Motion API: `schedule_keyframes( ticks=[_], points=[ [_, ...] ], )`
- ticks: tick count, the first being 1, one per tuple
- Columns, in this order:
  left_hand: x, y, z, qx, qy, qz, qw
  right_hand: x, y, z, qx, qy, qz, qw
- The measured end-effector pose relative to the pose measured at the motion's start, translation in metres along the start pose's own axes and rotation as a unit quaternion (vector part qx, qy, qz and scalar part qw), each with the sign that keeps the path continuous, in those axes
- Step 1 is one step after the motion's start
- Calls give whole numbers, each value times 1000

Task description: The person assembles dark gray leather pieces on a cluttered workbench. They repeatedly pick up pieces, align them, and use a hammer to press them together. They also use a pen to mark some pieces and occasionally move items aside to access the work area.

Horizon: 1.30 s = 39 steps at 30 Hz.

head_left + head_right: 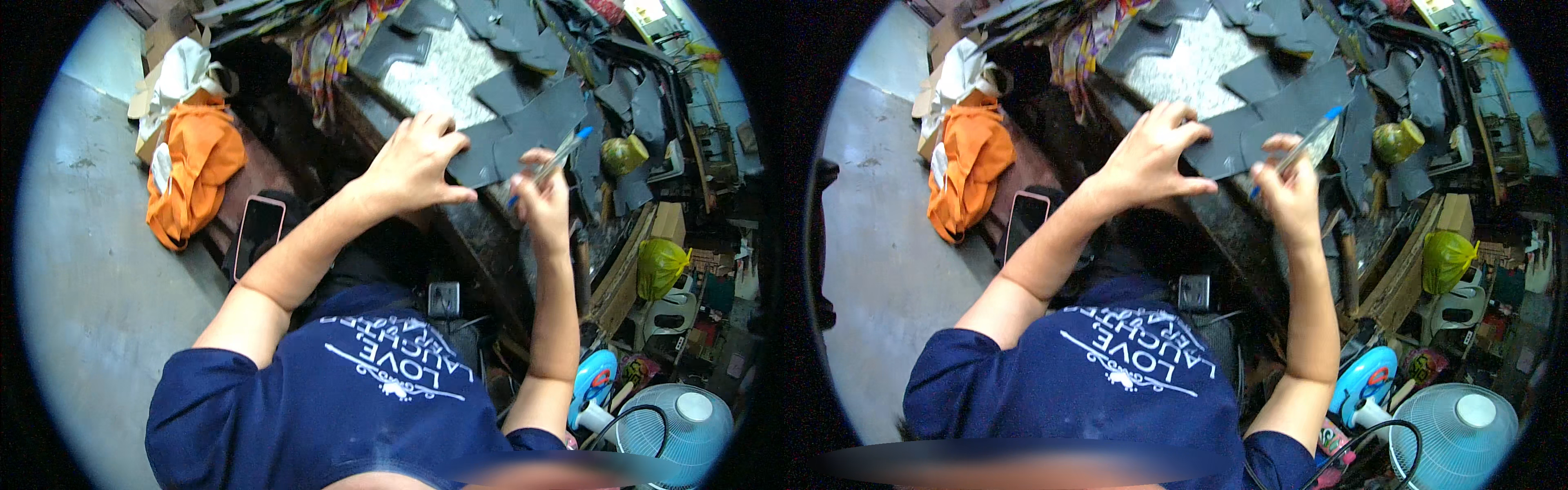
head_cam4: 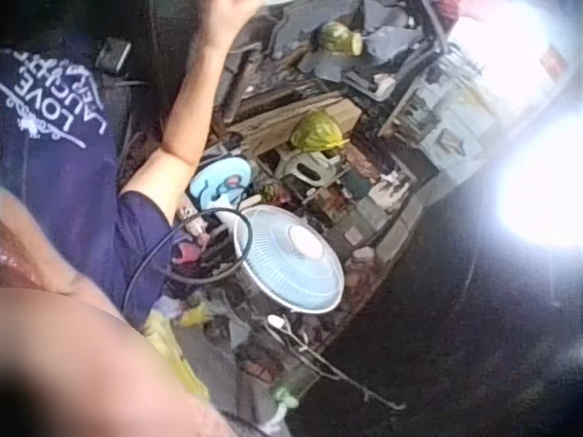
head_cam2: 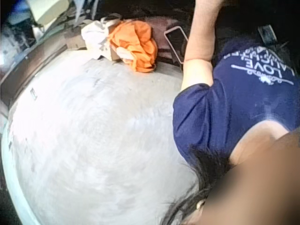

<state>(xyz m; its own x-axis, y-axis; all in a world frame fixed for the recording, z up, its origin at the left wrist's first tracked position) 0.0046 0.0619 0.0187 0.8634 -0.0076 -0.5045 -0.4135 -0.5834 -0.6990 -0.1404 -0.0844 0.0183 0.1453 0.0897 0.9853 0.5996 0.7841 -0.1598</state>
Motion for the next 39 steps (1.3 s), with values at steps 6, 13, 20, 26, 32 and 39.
schedule_keyframes(
  ticks=[6,13,20,26,32,39],
  points=[
    [-5,-1,-23,-20,-54,-67,996,21,-24,42,-32,21,328,944],
    [-6,16,-39,66,-85,-23,994,-1,-42,78,-69,87,407,906],
    [-2,12,-41,51,-96,189,976,-15,-44,95,-142,-13,387,911],
    [-25,3,-43,-22,-14,177,984,-22,-45,108,-228,-136,270,926],
    [-31,26,-64,-76,-38,322,943,-15,-42,111,-174,-242,306,904],
    [-10,58,-126,-24,-92,-20,995,-17,-44,112,-204,-228,308,901]
  ],
)
Point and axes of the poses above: each hand's wrist, its own z-axis away from the middle knuckle, its own y-axis out of the palm, x = y × z, the point moved 5 cm from there along -z, towards the middle knuckle
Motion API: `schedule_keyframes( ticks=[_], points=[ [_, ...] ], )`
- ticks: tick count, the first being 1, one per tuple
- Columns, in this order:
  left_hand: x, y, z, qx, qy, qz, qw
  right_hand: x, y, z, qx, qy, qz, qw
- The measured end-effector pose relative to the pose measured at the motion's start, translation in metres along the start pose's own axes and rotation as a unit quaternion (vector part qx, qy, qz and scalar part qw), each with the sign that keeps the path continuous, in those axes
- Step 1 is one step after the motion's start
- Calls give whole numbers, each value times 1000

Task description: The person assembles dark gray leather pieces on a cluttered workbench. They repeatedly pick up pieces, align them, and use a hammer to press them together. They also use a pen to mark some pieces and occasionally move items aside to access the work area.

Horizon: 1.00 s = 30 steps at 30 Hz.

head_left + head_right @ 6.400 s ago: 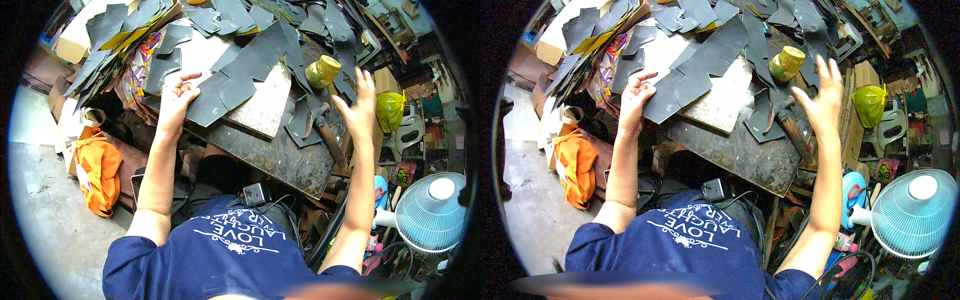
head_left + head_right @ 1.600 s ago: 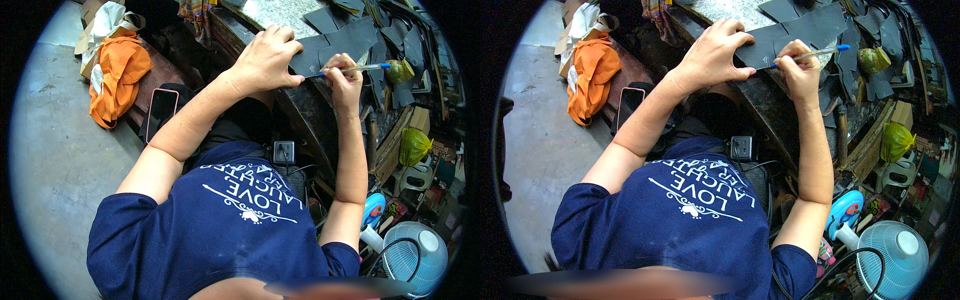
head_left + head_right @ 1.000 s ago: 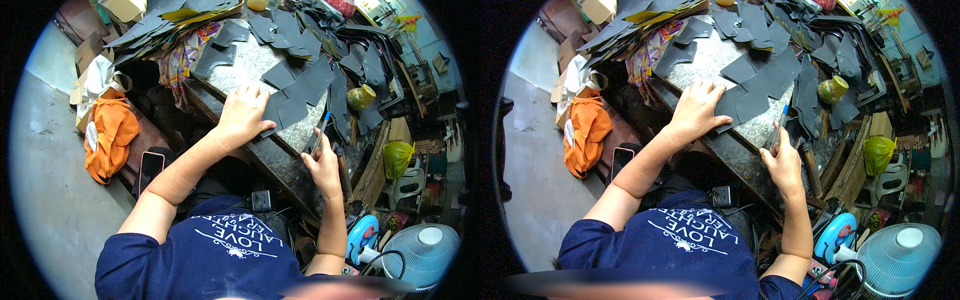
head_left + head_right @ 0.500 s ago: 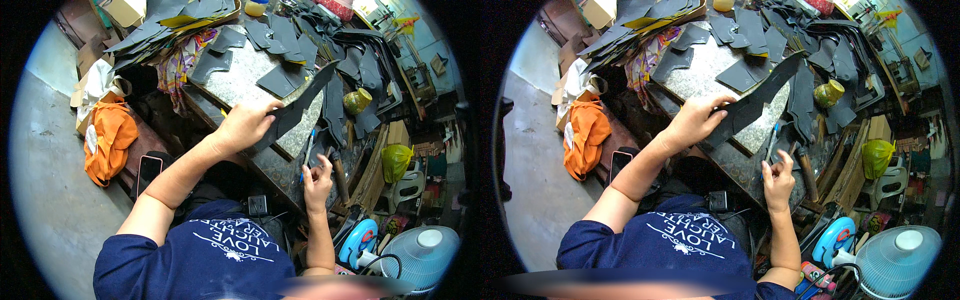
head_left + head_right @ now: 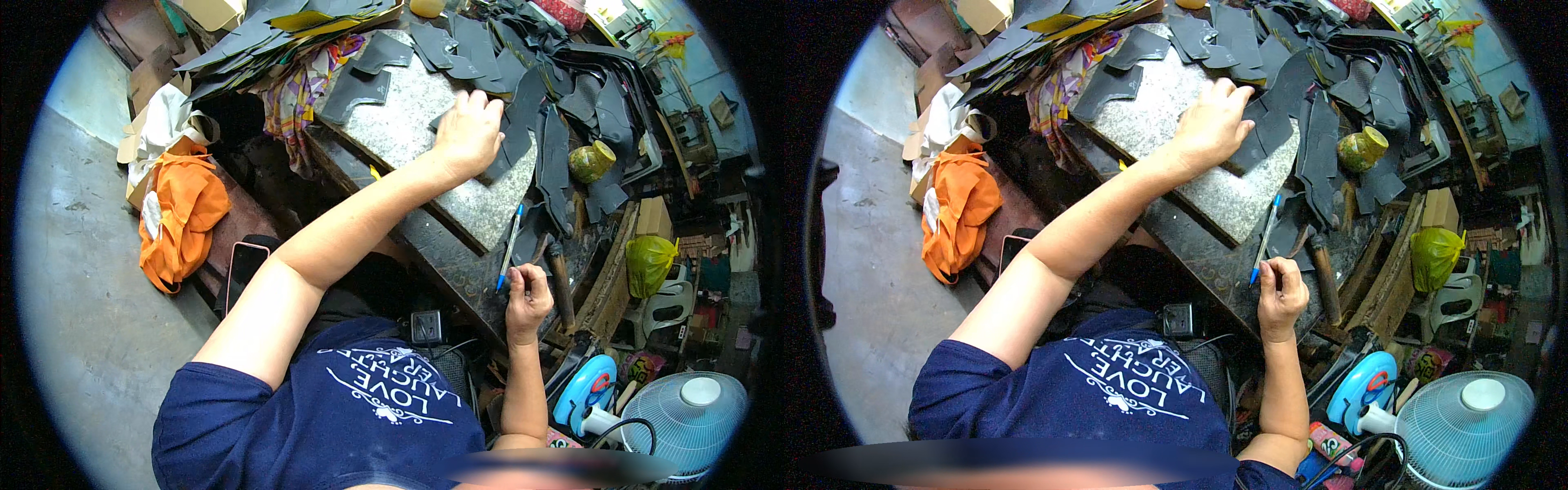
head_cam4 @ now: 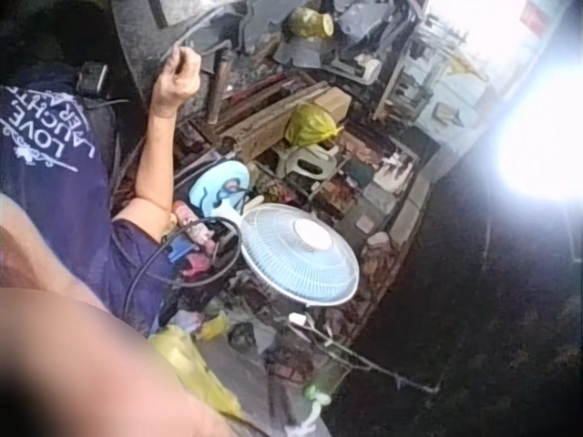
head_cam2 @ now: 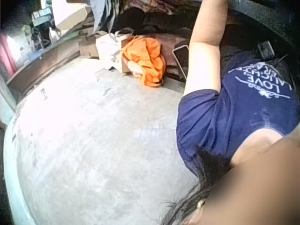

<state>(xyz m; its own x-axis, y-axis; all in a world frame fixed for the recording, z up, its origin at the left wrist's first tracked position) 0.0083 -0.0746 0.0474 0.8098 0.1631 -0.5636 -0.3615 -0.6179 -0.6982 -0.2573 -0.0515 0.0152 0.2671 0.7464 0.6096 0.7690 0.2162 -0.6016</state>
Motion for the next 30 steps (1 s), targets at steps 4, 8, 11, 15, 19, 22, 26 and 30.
schedule_keyframes(
  ticks=[4,8,11,15,19,22,26,30],
  points=[
    [1,17,-9,98,-27,-134,986,-7,-1,2,-20,49,0,999],
    [0,31,-8,92,-31,-213,972,-13,-1,5,-10,97,-27,995],
    [1,41,-15,75,-6,-180,981,-16,-1,6,-16,100,-42,994],
    [2,43,-22,64,21,-156,985,-21,0,8,-28,104,-85,991],
    [-23,43,-18,0,65,-172,983,-14,-1,5,-37,94,-91,991],
    [-32,57,-9,75,40,-138,987,4,-5,-7,-23,32,-141,989],
    [-35,63,-8,53,66,-112,990,9,-33,-44,-7,-18,-25,999],
    [-30,66,-13,52,46,-92,993,-25,-59,-90,-73,54,-35,995]
  ],
)
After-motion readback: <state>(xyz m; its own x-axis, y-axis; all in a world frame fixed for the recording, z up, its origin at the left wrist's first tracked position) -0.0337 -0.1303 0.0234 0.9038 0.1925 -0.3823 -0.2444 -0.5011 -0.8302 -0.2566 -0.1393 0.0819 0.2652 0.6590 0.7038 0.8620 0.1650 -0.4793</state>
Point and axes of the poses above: each hand's wrist, its own z-axis away from the middle knuckle, its own y-axis out of the palm, x = y × z, the point moved 5 cm from there along -z, towards the middle knuckle
